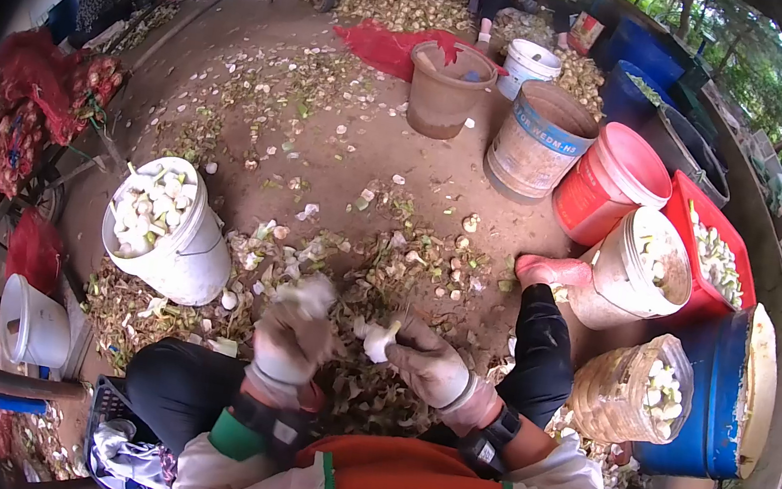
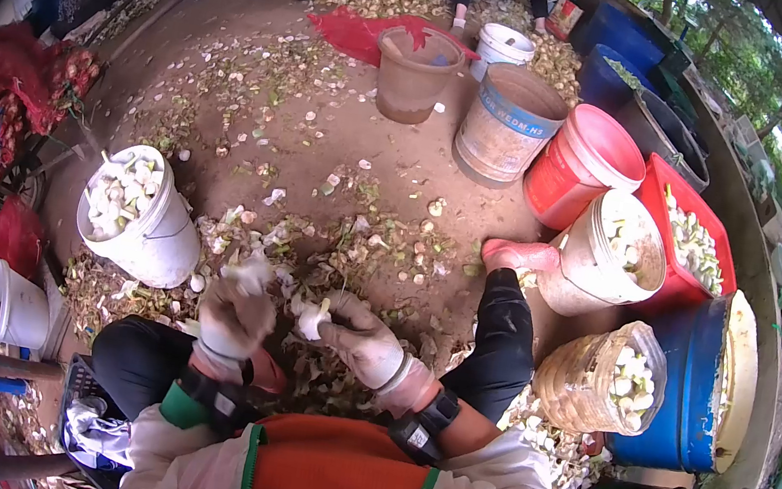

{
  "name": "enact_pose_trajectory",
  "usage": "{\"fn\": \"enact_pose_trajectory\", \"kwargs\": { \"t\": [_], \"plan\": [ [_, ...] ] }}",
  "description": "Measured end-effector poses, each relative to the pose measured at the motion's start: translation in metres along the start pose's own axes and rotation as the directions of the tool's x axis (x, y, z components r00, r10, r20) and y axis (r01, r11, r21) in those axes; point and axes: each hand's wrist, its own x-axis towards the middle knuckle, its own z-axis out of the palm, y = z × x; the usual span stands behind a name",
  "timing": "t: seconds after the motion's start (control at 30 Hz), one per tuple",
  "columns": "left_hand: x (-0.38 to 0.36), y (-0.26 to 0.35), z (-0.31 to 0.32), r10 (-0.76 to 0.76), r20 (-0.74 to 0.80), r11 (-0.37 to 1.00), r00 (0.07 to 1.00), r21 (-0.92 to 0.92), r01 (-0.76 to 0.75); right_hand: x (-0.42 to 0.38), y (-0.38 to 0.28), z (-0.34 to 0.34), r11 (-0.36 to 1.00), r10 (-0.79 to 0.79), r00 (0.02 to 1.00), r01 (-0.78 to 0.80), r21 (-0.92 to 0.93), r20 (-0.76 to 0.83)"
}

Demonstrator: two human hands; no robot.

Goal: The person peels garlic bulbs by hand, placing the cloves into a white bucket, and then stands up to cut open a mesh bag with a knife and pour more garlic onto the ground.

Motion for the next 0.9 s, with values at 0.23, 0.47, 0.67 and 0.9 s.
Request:
{"fn": "enact_pose_trajectory", "kwargs": {
  "t": [0.23,0.47,0.67,0.9],
  "plan": [
    [-0.032,-0.045,-0.007,-0.005,0.002,0.276,1.000,0.961,-0.001,0.015,-0.001,0.016,0.470,-0.264,0.963,0.182,-0.864,0.059],
    [-0.004,-0.058,0.003,0.276,-0.251,0.850,0.928,0.515,-0.114,0.014,0.037,0.010,0.705,-0.263,0.934,0.015,-0.709,-0.242],
    [-0.009,-0.066,-0.029,0.220,-0.222,0.823,0.950,0.565,-0.059,0.032,0.065,-0.022,0.972,-0.023,0.892,-0.084,-0.217,-0.451],
    [0.021,-0.051,-0.047,0.282,-0.120,0.400,0.952,0.916,-0.003,0.034,0.078,-0.046,0.896,0.056,0.871,-0.259,-0.359,-0.488]
  ]
}}
